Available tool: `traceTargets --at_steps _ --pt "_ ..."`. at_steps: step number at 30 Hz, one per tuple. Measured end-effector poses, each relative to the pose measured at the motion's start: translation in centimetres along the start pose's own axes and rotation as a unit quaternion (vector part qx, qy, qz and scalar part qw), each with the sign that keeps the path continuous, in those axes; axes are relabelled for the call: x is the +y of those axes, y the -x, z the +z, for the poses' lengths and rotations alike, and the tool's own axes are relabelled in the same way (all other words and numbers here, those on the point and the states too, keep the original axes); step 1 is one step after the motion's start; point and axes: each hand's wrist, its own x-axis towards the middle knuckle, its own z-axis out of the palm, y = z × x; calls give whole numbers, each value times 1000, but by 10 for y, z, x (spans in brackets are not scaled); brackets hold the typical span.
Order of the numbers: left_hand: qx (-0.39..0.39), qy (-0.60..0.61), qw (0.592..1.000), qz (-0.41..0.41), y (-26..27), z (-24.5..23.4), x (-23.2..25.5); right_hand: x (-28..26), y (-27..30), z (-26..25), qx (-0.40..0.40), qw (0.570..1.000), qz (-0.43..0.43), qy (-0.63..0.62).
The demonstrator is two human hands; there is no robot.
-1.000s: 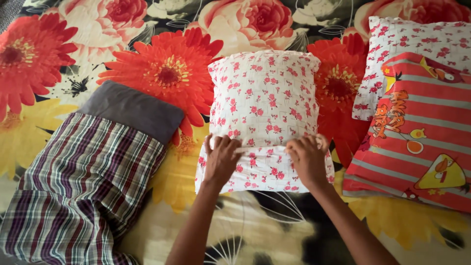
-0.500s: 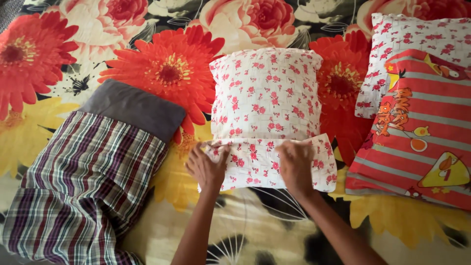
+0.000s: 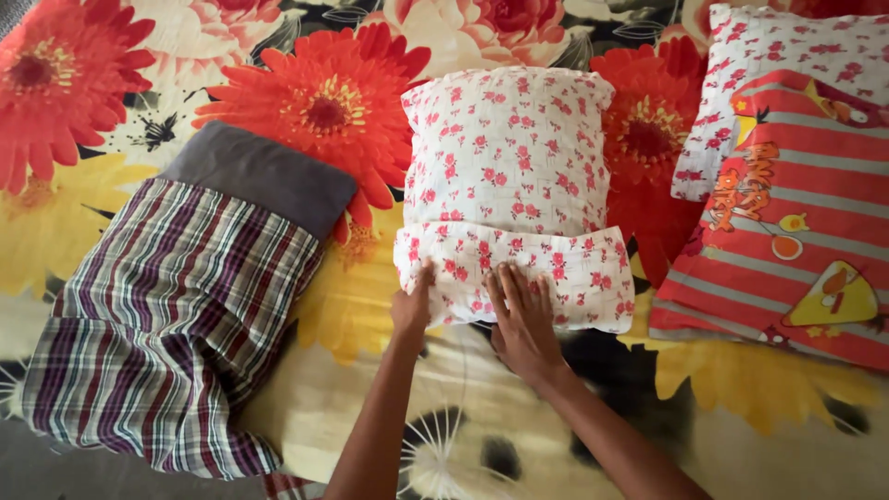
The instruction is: Arranging pillows and folding a cloth on a bed.
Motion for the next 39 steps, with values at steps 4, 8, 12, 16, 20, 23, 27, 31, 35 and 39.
traceTargets --at_steps 4,8,12,16,20,23,27,31,35,39 --pt "-62 168 983 29 45 6 56 0 -7 -17 15 999 40 5" --pt "-79 199 972 98 90 12 132 12 -28 -42 104 988 99 -61" --pt "-62 173 971 154 125 16 198 34 -52 -53 227 961 120 -105" --pt "-89 206 961 161 137 10 256 57 -78 -96 259 944 127 -158" --pt "-120 209 956 166 101 12 302 83 -111 -146 272 931 132 -206" --pt "-169 214 945 178 101 -9 340 95 -132 -204 288 928 111 -211" --pt "-242 317 881 255 88 -37 346 100 -149 -265 259 926 118 -250" --pt "-159 272 915 253 47 -34 247 99 -136 -337 262 899 124 -330" --pt "-113 311 923 194 28 -19 158 96 -102 -401 250 872 172 -385" --pt "-147 318 911 220 22 7 133 108 -65 -413 204 788 243 -528"
